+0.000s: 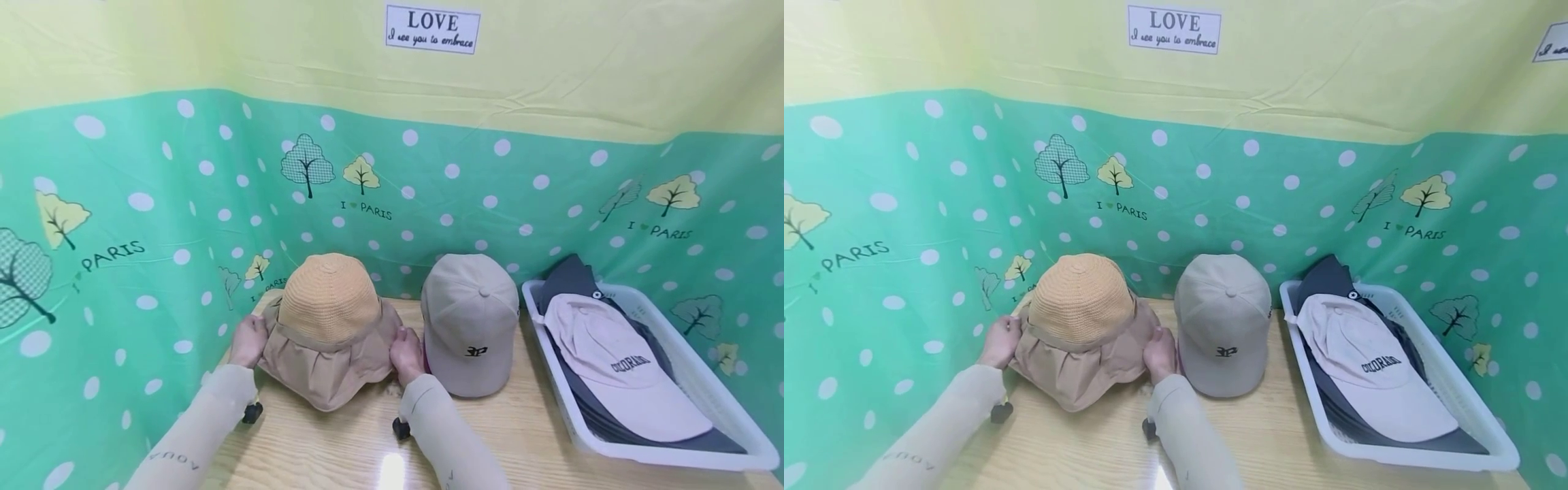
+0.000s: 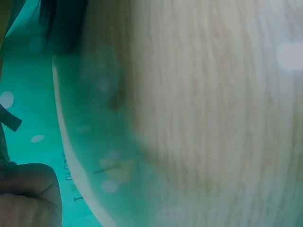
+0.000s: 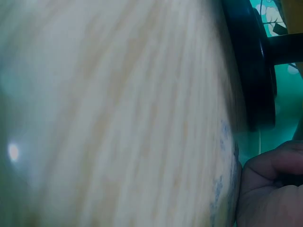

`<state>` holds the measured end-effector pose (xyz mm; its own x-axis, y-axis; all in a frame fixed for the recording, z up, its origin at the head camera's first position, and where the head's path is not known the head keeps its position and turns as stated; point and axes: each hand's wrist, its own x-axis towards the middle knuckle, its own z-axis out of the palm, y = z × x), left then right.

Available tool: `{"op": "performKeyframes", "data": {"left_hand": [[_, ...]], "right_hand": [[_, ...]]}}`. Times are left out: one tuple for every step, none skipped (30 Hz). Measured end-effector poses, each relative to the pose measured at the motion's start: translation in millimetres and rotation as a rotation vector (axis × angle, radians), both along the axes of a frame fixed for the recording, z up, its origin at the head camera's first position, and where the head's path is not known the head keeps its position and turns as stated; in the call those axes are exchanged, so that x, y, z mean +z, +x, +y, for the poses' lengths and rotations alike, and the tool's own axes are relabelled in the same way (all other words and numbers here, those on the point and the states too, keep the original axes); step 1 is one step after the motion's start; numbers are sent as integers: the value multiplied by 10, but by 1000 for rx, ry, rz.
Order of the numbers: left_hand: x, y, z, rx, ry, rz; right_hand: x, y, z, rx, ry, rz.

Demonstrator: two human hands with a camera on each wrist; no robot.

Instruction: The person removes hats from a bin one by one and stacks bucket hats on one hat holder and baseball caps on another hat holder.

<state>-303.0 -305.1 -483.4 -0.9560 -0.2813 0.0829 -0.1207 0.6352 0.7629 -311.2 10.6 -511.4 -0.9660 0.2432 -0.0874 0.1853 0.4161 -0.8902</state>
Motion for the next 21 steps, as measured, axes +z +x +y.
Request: {"op": "performKeyframes", "data": {"left_hand": [[-9,-3,2,3,-6,4],[-20,-7,3,5,-11,10],[-28,-10,6,8,-14,13],[-38,-12,9,11,-16,18],[-44,-12,12,13,-17,23],[-51,-14,13,11,-15,24],[-57,-14,13,9,-15,27],[-64,-15,9,8,-17,27],[-67,-13,6,9,-18,23],[-71,-12,1,8,-20,19],[-72,-12,-5,6,-24,17],[-76,-14,-12,3,-28,18],[-76,-16,-19,2,-36,22],[-77,-22,-28,2,-40,22],[-72,-24,-33,0,-38,19],[-68,-27,-40,-3,-35,17],[-62,-29,-44,-4,-26,13],[-53,-26,-50,-2,-18,7],[-41,-19,-54,4,-11,0],[-26,-6,-56,6,-2,-6],[-2,14,-56,11,4,-9]], "right_hand": [[-2,-1,3,2,-6,-6],[-4,-5,5,4,-9,-9],[-4,-7,6,6,-17,-12],[-5,-8,7,8,-23,-13],[-7,-10,8,10,-24,-12],[-8,-10,10,12,-34,-12],[-10,-13,14,14,-40,-8],[-13,-15,19,13,-40,-1],[-14,-16,27,9,-46,2],[-11,-17,33,4,-52,8],[-6,-16,40,-2,-65,9],[1,-16,47,-8,-83,9],[8,-14,52,-14,-94,8],[13,-9,56,-18,-112,2],[20,-2,59,-16,-131,-5],[27,6,58,-13,-144,-10],[32,16,59,-8,-156,-17],[38,28,59,-3,-164,-21],[47,45,61,4,-173,-23],[54,62,64,12,-196,-26],[67,86,69,20,-232,-30]]}}
